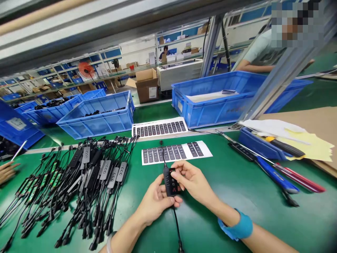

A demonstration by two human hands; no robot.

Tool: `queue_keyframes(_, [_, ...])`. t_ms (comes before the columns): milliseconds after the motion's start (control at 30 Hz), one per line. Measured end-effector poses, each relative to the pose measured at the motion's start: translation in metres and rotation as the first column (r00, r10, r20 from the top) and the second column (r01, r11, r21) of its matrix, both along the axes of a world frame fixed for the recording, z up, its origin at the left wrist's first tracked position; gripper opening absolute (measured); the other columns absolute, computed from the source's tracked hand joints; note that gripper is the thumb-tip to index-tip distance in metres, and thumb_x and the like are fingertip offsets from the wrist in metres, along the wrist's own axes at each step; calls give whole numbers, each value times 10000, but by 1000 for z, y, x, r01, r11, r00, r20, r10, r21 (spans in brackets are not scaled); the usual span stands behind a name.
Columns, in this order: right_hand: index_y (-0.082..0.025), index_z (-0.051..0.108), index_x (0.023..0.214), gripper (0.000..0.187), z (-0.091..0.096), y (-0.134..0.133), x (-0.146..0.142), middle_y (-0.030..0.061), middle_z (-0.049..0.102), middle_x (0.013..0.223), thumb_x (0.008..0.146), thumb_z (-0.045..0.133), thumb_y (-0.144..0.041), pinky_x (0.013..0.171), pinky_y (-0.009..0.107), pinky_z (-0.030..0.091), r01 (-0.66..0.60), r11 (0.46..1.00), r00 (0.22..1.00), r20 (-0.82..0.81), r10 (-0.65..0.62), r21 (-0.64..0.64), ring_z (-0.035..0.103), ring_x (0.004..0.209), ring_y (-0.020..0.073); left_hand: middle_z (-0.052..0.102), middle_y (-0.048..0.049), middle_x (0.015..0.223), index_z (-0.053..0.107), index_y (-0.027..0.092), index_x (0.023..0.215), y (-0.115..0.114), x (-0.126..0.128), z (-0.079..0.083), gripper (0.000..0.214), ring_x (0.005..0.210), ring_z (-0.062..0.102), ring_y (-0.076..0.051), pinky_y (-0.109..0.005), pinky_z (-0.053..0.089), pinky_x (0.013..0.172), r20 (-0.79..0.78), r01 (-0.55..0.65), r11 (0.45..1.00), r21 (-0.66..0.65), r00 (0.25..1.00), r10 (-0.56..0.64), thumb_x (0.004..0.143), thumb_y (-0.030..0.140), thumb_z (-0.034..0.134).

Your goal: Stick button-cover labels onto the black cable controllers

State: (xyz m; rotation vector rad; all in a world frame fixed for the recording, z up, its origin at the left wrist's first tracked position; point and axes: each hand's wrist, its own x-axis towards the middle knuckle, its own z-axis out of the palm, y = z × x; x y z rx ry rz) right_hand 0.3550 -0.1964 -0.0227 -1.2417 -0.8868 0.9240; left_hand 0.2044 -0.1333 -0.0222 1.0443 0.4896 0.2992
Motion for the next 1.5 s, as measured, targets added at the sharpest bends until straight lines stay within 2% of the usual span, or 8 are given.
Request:
queue_keyframes(233, [-191,597,915,305,-3,-2,-4,-28,498,674,789,690,-453,405,186,440,-4,999,1000,-17,3,-53,457,499,84,672,-123,996,451,171,1290,-2,1,2,732,823,683,-206,-363,519,792,-16,42,999,-35,999,-43,675,304,824])
queue_keyframes(667, [-187,598,896,287,-1,-3,-5,-25,503,668,790,679,-442,397,189,446,15,997,1000,10,-14,-75,467,498,88,675,-135,1026,469,181,1292,-2,0,1,667,834,683,-212,-359,520,785,-10,58,998,-35,998,-59,722,313,790])
queue_keyframes(967, [-189,612,910,251,-3,-3,-6,-27,496,650,799,667,-407,409,191,454,27,997,999,42,-24,-75,492,530,104,680,-95,900,445,158,1299,-3,2,0,686,774,675,-189,-316,515,731,-26,44,999,-22,999,-44,735,369,774])
queue_keyframes(1300, [-190,610,914,216,-6,-4,-6,-24,503,650,800,647,-370,442,206,477,51,995,995,93,-43,-85,515,563,117,668,-73,820,432,125,1338,-5,4,3,694,732,656,-178,-308,516,703,-75,33,998,47,997,-29,749,324,740])
queue_keyframes(1367, [-196,585,981,257,-8,-3,-5,-34,496,652,792,652,-356,458,216,484,69,993,991,117,-58,-98,506,551,114,666,-64,797,429,123,1339,-5,5,3,675,709,651,-169,-298,515,689,-87,35,997,65,996,-29,757,299,722])
queue_keyframes(1500, [-214,465,1166,455,-9,-2,-1,-45,489,706,775,657,-343,484,235,485,88,985,987,147,-66,-150,504,570,120,655,-47,791,481,131,1266,-5,6,1,592,695,646,-158,-274,510,655,-104,25,997,73,994,-18,741,267,717])
